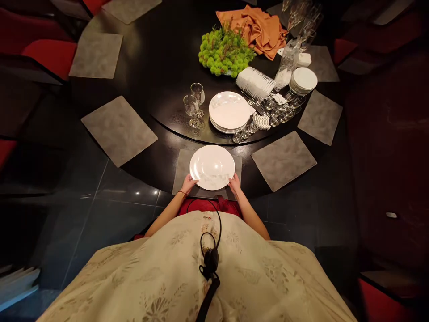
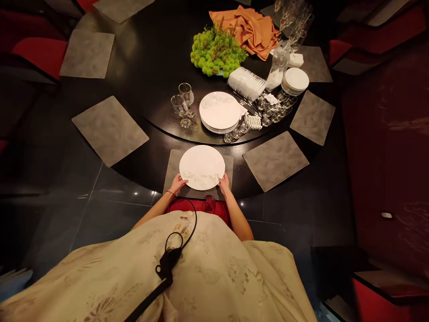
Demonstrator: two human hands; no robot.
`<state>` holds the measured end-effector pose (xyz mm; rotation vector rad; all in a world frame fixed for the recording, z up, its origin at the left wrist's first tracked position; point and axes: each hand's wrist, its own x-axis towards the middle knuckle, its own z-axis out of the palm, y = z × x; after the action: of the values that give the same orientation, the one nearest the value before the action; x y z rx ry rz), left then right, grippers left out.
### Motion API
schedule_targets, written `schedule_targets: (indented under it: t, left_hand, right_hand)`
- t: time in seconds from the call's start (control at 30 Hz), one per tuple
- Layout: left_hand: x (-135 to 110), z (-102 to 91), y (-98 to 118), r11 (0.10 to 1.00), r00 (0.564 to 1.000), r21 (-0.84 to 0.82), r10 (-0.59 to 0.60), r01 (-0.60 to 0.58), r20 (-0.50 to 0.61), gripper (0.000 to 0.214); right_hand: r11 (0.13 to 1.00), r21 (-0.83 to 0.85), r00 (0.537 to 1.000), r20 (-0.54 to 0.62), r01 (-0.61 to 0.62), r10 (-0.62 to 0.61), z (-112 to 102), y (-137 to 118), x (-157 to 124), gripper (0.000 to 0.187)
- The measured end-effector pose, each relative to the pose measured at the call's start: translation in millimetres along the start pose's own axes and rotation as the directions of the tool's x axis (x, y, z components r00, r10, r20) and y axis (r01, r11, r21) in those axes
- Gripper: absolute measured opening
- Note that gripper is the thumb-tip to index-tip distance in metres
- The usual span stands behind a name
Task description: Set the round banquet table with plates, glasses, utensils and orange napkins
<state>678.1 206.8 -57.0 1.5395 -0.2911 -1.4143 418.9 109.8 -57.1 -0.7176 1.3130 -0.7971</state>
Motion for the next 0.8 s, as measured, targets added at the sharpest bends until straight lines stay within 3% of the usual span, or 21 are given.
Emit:
schedule_targets:
  t: [0.13, 0.23, 0.3, 0.5, 0.8]
  left_hand:
    - [4.5, -24.2, -32.1, 0.958, 0.977, 0.194, -0.212, 0.212, -0.025, 0.040]
    - [2.7, -37.7, -45.7, 0.943, 0.973, 0.244, -0.228, 0.228, -0.029, 0.041]
    - [2.5, -44.5, -50.6, 0.936, 0.975, 0.277, -0.221, 0.219, -0.024, 0.039]
    - [3.3, -52.3, -59.5, 0.932, 0.984, 0.320, -0.177, 0.170, -0.007, 0.036]
    - [0.4, -46.2, -62.9, 0.926, 0.990, 0.351, -0.136, 0.135, -0.021, 0.030]
  right_hand:
    - [0.957, -0.278, 0.988, 0.106, -0.079, 0.112, -18.7, 18.3, 21.7, 0.046]
    - [0.819, -0.574, 0.983, 0.152, 0.003, 0.103, -25.1, 18.1, 41.6, 0.038]
    - [0.734, -0.678, 0.980, 0.170, 0.043, 0.100, -26.8, 16.8, 52.2, 0.032]
    - [0.726, -0.686, 0.978, 0.183, 0.056, 0.097, -30.8, 21.4, 53.0, 0.027]
    - [0.764, -0.639, 0.978, 0.201, 0.091, 0.051, -35.4, 20.6, 43.1, 0.039]
